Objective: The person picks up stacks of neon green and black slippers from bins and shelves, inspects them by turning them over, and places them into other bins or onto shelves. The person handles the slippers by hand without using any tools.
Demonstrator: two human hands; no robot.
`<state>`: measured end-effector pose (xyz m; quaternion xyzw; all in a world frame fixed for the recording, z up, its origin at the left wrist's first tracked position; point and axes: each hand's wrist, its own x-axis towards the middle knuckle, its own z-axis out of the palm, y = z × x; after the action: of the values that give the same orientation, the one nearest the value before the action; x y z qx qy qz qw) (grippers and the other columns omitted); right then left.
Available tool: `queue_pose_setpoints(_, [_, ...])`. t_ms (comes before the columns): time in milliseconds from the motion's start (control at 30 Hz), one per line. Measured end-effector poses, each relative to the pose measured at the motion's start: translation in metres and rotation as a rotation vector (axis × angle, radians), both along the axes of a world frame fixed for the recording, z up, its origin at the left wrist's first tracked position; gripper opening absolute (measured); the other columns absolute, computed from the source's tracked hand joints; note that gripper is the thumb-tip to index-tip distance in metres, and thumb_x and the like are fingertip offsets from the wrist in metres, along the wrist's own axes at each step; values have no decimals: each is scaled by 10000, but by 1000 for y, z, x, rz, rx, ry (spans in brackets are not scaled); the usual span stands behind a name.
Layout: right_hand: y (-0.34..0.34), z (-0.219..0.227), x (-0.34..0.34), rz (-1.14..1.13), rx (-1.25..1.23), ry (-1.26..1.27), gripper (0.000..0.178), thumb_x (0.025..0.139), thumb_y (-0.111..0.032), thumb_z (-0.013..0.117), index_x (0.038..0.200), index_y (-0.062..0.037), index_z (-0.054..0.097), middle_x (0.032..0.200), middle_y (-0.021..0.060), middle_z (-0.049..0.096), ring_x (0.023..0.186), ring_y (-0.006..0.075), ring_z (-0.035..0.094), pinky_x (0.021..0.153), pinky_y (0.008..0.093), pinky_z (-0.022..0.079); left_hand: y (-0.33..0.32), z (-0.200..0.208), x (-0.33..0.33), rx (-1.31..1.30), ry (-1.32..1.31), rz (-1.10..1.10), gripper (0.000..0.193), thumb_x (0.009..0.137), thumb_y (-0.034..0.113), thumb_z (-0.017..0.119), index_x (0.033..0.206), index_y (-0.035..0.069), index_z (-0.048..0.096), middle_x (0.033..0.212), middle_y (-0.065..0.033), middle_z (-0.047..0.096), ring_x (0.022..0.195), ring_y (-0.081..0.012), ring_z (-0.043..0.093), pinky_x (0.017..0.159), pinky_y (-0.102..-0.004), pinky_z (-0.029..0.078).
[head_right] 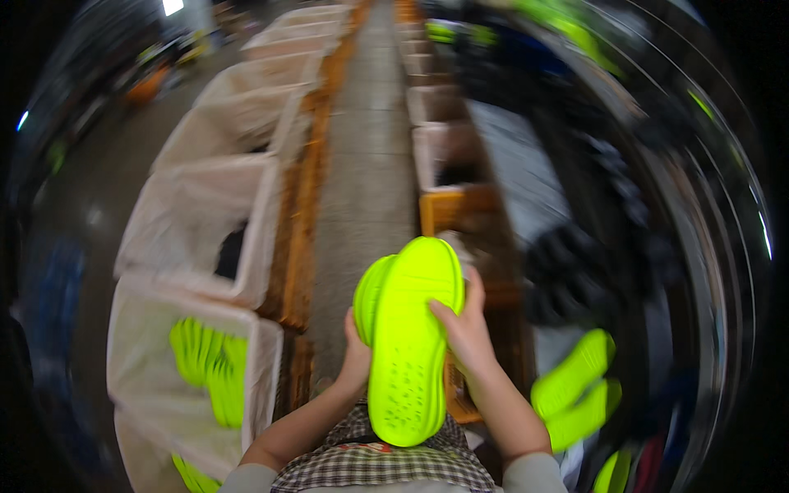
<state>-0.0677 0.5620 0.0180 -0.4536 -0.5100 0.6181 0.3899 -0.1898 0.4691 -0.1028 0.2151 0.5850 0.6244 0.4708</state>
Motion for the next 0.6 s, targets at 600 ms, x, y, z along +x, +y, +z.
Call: queue_pose_setpoints(600, [-231, -119, -428, 1357, 702, -194, 688, 881, -71, 556, 1414, 86, 150, 1248, 352, 430, 1180, 458, 447, 982, 442, 391, -320, 4, -364, -789, 1191, 1107, 969, 602, 98, 813, 1415, 62, 287, 1252, -208, 409, 1174, -405, 388, 996, -486, 308])
